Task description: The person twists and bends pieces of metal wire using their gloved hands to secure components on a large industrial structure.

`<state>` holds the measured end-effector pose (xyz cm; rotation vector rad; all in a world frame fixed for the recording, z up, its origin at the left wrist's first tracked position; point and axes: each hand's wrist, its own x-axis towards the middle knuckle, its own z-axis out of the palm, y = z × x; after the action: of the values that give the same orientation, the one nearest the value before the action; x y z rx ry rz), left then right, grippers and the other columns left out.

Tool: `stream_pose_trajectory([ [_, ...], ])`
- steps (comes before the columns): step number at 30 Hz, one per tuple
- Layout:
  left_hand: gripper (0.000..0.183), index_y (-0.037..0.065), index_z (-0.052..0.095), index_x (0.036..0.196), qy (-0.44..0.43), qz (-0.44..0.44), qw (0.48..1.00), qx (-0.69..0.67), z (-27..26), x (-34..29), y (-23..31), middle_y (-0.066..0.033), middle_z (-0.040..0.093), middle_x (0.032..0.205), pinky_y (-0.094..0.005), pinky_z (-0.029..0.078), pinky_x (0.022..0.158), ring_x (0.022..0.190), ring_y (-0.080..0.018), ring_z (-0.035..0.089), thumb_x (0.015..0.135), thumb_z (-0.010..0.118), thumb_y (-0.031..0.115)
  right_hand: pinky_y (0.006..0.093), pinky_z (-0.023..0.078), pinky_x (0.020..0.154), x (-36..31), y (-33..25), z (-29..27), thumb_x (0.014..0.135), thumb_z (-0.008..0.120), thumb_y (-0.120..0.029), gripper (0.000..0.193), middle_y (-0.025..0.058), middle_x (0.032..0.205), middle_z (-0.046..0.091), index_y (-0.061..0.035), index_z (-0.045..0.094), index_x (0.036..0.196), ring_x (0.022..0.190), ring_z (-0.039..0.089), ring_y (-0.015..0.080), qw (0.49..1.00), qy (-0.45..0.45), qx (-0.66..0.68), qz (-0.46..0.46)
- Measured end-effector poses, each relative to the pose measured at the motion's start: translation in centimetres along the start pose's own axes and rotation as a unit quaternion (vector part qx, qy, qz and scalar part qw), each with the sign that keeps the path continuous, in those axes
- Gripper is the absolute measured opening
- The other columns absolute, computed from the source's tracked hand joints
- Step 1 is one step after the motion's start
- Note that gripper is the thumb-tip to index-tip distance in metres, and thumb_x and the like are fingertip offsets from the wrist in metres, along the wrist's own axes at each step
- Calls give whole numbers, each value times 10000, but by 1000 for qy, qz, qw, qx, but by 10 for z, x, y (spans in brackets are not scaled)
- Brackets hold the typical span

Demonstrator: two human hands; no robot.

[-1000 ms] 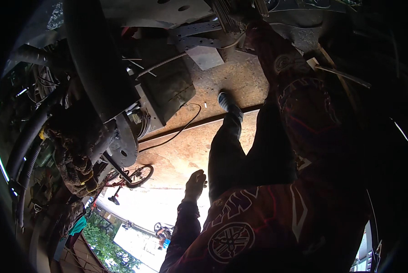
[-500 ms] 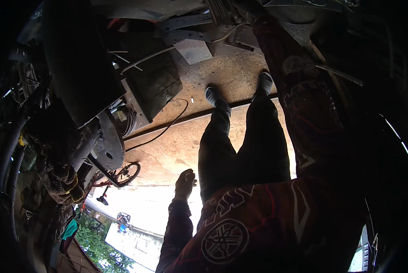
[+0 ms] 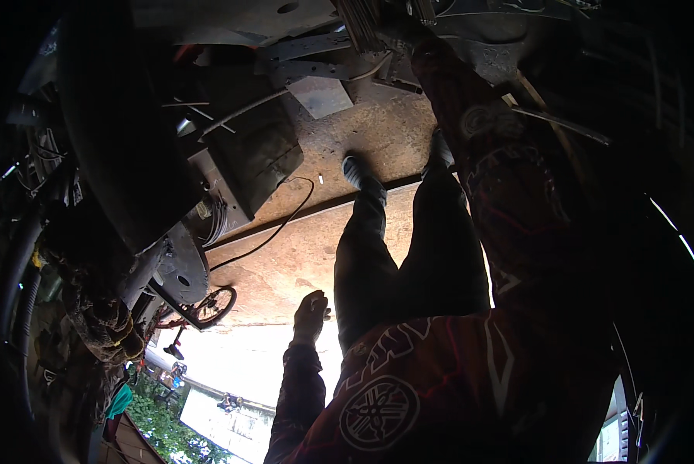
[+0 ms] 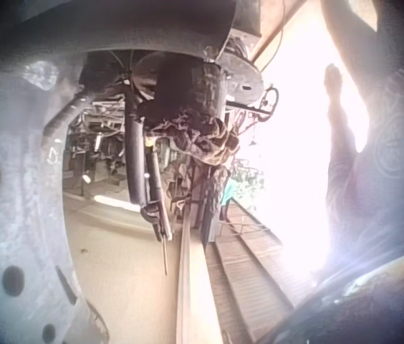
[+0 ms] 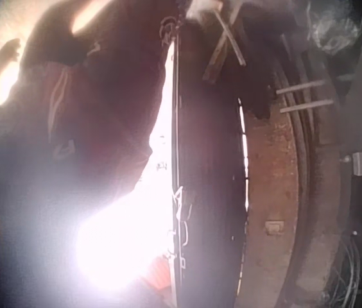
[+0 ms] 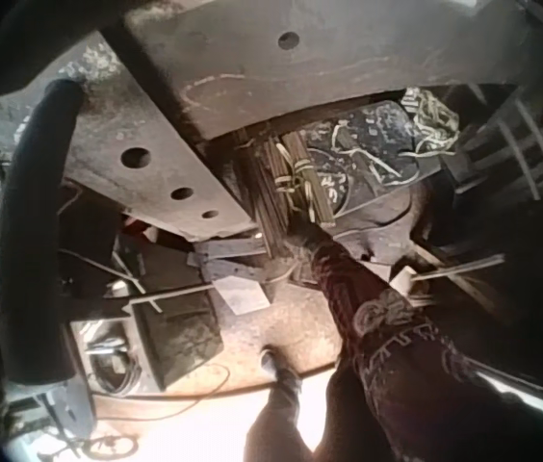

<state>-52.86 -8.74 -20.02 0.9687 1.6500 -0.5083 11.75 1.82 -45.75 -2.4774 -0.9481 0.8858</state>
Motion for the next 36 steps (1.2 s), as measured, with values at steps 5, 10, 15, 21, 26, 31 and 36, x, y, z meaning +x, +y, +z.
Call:
stream_pose_trajectory([
  [5,380,34,554,1345,3,-2,1000,3,2,-3,0,-141,660,1171,-359,584,751,906,-252,702,988,618,148,416,581,681,5,-6,-3,938,632,-363,341,126,856,719,-36,705,1001,770,711,261,1000,-2,-3,0],
  [10,371,49,582,1320,1,-14,1000,-4,4,-4,-7,-111,671,1142,-340,590,738,898,-226,709,976,641,175,414,582,679,2,0,-10,937,637,-367,346,123,861,719,-36,703,1014,769,711,255,1000,1,3,-3],
  [15,352,51,599,1298,0,-14,1000,-16,8,1,-12,-95,677,1121,-325,592,728,882,-203,709,974,646,181,413,583,677,-4,15,-19,936,642,-371,352,120,865,720,-37,702,1027,769,711,250,1000,12,6,0],
  [21,341,64,598,1301,-3,-22,1000,-6,9,-2,-5,-93,678,1118,-324,595,728,886,-197,708,981,630,178,411,585,675,0,19,-20,934,649,-376,360,116,871,720,-37,700,1042,768,710,243,1000,19,3,7],
  [26,352,59,594,1307,-2,-28,1000,-11,10,0,-5,-92,677,1109,-324,594,726,871,-198,703,980,632,184,409,586,673,-2,23,-27,933,654,-381,367,112,875,720,-37,698,1055,768,710,237,996,38,82,22],
  [31,361,60,587,1317,4,-30,999,-20,14,-6,-15,-91,677,1109,-324,592,732,868,-196,697,981,630,185,390,592,676,-59,12,-38,946,657,-417,397,83,885,714,-41,688,1068,766,698,206,835,-13,538,119],
  [36,357,64,589,1313,-10,-20,1000,-8,14,3,-13,-92,675,1113,-322,589,725,863,-194,694,979,632,179,340,561,607,-80,27,-42,934,676,-397,378,71,838,694,-47,679,1075,672,650,161,744,88,646,148],
])
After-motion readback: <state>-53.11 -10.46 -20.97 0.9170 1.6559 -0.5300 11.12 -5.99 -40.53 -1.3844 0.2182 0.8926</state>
